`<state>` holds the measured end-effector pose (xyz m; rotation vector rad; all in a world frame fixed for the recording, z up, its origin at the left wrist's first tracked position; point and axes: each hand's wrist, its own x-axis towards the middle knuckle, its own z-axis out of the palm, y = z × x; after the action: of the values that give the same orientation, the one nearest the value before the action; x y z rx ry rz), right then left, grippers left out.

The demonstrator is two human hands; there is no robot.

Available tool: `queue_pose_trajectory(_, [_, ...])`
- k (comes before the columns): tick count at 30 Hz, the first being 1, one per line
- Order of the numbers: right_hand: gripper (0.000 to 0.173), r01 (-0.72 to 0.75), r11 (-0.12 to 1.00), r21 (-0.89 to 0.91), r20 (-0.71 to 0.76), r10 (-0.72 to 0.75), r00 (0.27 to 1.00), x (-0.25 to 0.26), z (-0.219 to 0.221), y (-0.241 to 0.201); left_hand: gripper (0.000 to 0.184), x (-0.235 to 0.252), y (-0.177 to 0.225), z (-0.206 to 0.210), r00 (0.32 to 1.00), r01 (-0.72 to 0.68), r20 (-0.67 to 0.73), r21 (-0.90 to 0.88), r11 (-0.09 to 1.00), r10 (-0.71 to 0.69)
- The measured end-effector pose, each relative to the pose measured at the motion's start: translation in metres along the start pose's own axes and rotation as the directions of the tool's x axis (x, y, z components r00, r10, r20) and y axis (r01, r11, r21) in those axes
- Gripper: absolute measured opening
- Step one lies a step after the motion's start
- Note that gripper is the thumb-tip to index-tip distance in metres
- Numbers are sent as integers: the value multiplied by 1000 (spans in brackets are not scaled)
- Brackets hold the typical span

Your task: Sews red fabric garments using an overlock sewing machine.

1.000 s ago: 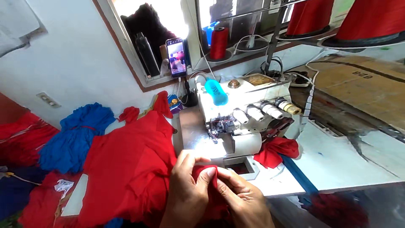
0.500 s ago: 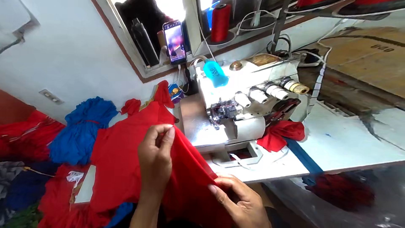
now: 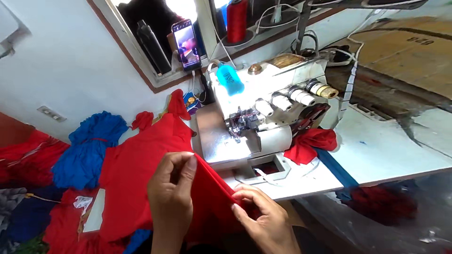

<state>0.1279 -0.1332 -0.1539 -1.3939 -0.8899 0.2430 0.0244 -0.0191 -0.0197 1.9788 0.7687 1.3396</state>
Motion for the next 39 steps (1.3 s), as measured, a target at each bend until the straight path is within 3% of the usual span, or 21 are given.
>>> queue_pose_trajectory(5, [12, 28, 996, 79, 15, -29, 999, 0, -5, -3, 8, 4, 15, -6, 984, -175, 48, 26, 984, 174])
queue_pose_trajectory(9, [15, -23, 997, 72, 20, 22, 1000, -5, 2, 11, 8, 0, -2, 8, 999, -25, 38, 25, 999, 24])
queue_pose_trajectory(13, [23, -12, 999, -47, -42, 10, 999, 0, 13, 2, 8, 0, 5, 12, 995, -72, 73, 21, 997, 71])
queue_pose_trajectory(15, [19, 9, 995, -103, -77, -17, 997, 4, 19, 2, 7, -1, 7, 16, 993, -81, 91, 18, 997, 79])
queue_pose_trajectory(23, [16, -2, 998, 65, -39, 4, 999, -4, -1, 13, 9, 6, -4, 12, 1000, -21, -2, 23, 1000, 21])
queue_pose_trajectory(25, [16, -40, 991, 125, -19, 43, 999, -4, -8, 10, 9, 13, -4, 16, 999, -42, 2, 73, 996, 42])
queue_pose_trajectory(28, [11, -199, 962, 190, 12, 200, 980, -3, -15, 3, 8, 31, -16, 32, 993, -102, 89, 290, 952, 80])
queue_pose_trajectory(32, [7, -453, 872, 184, 42, 454, 890, -8, -22, 3, 6, 35, -63, 70, 982, -58, 185, 461, 885, -32])
queue_pose_trajectory(34, [8, -490, 840, 234, 63, 490, 869, -10, -26, 6, 7, 28, -77, 82, 988, -137, 126, 502, 854, 84])
queue_pose_trajectory(36, [20, -508, 808, 298, 124, 495, 860, -7, -28, 6, 9, 24, -80, 89, 965, -256, 101, 572, 779, 243])
queue_pose_trajectory(39, [26, -518, 797, 309, 234, 465, 854, -5, -32, 8, 12, 12, -76, 95, 937, -333, 154, 668, 665, 314])
